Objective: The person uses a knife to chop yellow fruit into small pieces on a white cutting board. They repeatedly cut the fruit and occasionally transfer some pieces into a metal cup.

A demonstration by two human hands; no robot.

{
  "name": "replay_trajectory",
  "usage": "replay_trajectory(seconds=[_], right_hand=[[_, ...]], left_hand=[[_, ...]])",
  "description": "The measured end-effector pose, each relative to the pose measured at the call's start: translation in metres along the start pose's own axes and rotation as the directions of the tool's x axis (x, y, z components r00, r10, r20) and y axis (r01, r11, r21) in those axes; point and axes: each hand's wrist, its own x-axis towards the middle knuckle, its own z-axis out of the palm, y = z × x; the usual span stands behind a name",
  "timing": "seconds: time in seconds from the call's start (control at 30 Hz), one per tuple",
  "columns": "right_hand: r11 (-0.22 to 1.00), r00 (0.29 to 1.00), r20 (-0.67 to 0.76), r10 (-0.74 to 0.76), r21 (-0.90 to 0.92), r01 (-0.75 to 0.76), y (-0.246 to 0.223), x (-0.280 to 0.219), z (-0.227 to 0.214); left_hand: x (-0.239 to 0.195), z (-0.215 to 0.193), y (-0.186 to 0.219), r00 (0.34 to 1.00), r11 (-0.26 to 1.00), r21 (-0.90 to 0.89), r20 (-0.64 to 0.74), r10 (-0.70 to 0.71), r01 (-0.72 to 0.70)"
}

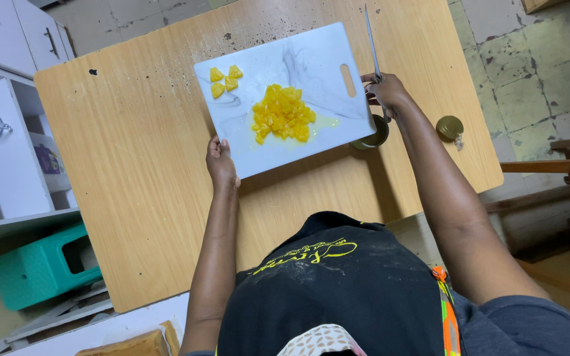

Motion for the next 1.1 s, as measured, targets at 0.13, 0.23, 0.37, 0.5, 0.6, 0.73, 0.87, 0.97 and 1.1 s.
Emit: replay_trajectory(seconds=[0.13, 0.23, 0.37, 0.5, 0.6, 0.73, 0.87, 0.97, 1.1], right_hand=[[1.0, 1.0, 0.018, -0.004, 0.007, 0.004, 0.019, 0.019, -0.004], [1.0, 1.0, 0.023, -0.006, 0.014, 0.005, 0.021, 0.022, -0.007], [1.0, 0.999, 0.03, -0.011, 0.014, 0.011, 0.016, 0.017, -0.008], [1.0, 0.999, 0.042, -0.015, 0.021, 0.014, 0.021, 0.021, -0.007], [0.999, 0.999, 0.038, -0.012, 0.032, 0.01, 0.024, 0.023, -0.007], [0.999, 0.999, 0.035, -0.012, 0.039, 0.011, 0.03, 0.027, -0.007], [0.999, 0.999, 0.038, -0.013, 0.043, 0.012, 0.03, 0.028, -0.007], [0.999, 0.999, 0.033, -0.014, 0.049, 0.013, 0.027, 0.026, -0.007], [0.997, 0.999, 0.029, -0.03, 0.067, 0.028, 0.033, 0.032, -0.007]], left_hand=[[-0.003, 0.002, 0.002, 1.0, 1.0, 0.0, -0.003, 0.007, -0.007], [-0.004, 0.004, 0.004, 1.0, 1.0, -0.003, 0.001, 0.008, -0.008], [-0.004, 0.005, 0.007, 1.0, 1.0, 0.015, 0.005, 0.017, -0.018], [0.0, 0.003, 0.004, 0.999, 0.999, 0.028, 0.01, 0.033, -0.033], [-0.005, 0.004, 0.012, 0.999, 0.998, 0.033, 0.009, 0.043, -0.044], [-0.012, 0.008, 0.022, 0.999, 0.998, 0.034, 0.011, 0.053, -0.054], [-0.023, 0.011, 0.035, 0.998, 0.997, 0.025, 0.007, 0.068, -0.068], [-0.021, 0.008, 0.035, 0.997, 0.997, 0.026, 0.006, 0.073, -0.073], [-0.022, 0.006, 0.036, 0.996, 0.996, 0.036, 0.001, 0.084, -0.084]])
